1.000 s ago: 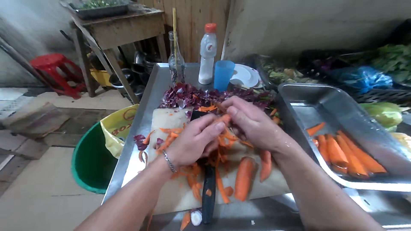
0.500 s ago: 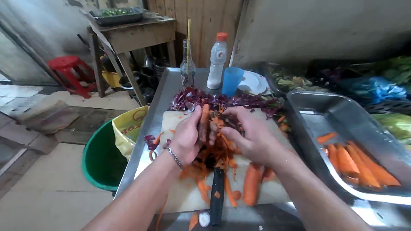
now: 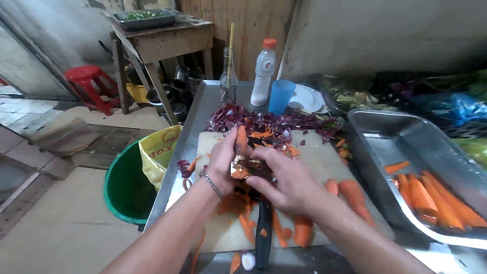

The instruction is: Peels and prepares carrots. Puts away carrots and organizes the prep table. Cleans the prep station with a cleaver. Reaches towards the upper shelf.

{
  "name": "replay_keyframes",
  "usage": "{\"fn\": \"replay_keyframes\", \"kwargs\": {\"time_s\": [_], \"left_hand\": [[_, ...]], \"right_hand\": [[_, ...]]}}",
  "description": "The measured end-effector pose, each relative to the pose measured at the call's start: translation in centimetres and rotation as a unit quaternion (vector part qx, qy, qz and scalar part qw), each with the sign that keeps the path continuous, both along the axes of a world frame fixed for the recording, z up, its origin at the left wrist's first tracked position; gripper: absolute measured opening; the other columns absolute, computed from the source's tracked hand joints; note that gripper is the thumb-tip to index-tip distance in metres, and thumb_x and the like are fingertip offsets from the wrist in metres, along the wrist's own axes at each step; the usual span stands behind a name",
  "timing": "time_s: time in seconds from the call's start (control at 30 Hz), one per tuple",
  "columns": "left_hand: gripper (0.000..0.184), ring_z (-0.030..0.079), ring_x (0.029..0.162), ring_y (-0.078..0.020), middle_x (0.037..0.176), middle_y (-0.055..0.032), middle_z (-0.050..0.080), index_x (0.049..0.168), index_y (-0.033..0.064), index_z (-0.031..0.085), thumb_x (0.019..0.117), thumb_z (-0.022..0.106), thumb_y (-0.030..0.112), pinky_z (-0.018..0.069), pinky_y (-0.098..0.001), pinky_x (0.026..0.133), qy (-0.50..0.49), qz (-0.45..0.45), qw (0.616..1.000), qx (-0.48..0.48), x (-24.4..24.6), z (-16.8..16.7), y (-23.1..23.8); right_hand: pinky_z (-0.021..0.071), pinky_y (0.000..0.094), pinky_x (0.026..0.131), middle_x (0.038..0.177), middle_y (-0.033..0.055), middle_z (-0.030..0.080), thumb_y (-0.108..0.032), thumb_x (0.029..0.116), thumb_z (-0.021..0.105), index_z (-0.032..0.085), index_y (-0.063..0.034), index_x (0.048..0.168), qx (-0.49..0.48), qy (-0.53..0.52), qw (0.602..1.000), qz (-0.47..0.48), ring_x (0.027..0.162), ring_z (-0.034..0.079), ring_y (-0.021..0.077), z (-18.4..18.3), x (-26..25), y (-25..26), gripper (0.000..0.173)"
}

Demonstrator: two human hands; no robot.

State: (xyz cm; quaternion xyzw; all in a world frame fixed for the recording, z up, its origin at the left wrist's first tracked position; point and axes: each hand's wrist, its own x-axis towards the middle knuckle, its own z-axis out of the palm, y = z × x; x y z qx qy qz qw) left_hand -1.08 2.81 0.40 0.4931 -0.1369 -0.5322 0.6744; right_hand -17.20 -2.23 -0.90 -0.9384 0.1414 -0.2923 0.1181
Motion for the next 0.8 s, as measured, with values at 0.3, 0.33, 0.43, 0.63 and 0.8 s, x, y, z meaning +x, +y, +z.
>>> {"fn": "replay_keyframes", "kwargs": {"time_s": [0.3,0.33,0.43,0.63,0.8], "left_hand": [[0.04,0.059,0.058,-0.0086,0.069,-0.0002,0.058,0.094,0.0147,0.059,0.1096,0.037,0.044,0.0509,-0.0233,0.051,0.047,-0.047,0.997,-0.028,-0.9,-0.4,0.4],[0.04,0.059,0.059,-0.0089,0.069,-0.0005,0.058,0.094,0.0145,0.06,0.1095,0.037,0.044,0.0512,-0.0237,0.052,0.041,-0.048,0.998,-0.026,-1.0,-0.4,0.4],[0.042,0.06,0.058,-0.0089,0.068,-0.0005,0.059,0.093,0.014,0.061,0.1092,0.038,0.045,0.0512,-0.0237,0.052,0.037,-0.052,0.998,-0.026,-1.2,-0.4,0.5],[0.041,0.063,0.063,-0.0091,0.073,-0.0012,0.062,0.095,0.0128,0.062,0.1096,0.038,0.042,0.054,-0.0247,0.056,0.035,-0.06,0.997,-0.033,-1.2,-0.2,0.8],[0.054,0.04,0.044,-0.0045,0.061,0.0036,0.046,0.091,0.0176,0.058,0.1059,0.032,0.062,0.0356,-0.0183,0.04,-0.017,-0.125,0.991,-0.034,-1.5,-0.3,2.0]], "right_hand": [[0.0551,0.0333,0.054,0.099,0.0005,0.066,-0.045,0.1035,0.053,0.063,-0.0143,0.126,-0.023,-0.021,0.999,0.035,0.074,0.067,0.0117,0.1,0.0,0.0,0.04],[0.0551,0.0335,0.054,0.1,0.0006,0.066,-0.045,0.1035,0.053,0.063,-0.014,0.126,-0.022,-0.023,0.999,0.036,0.074,0.067,0.0119,0.1,-0.1,-0.1,0.04],[0.0545,0.0323,0.054,0.099,-0.0011,0.066,-0.048,0.1041,0.05,0.064,-0.0157,0.125,-0.023,-0.025,0.998,0.043,0.075,0.066,0.0103,0.1,-0.2,-0.5,0.041],[0.055,0.0347,0.054,0.097,0.0002,0.065,-0.048,0.104,0.051,0.065,-0.0141,0.125,-0.02,-0.03,0.998,0.049,0.075,0.067,0.0123,0.1,-0.3,-0.7,0.042],[0.0596,0.0409,0.073,0.109,0.0047,0.07,-0.042,0.1042,0.054,0.06,-0.0106,0.131,0.043,-0.026,0.998,-0.026,0.09,0.069,0.0166,0.4,-1.2,-2.9,0.042]]}}
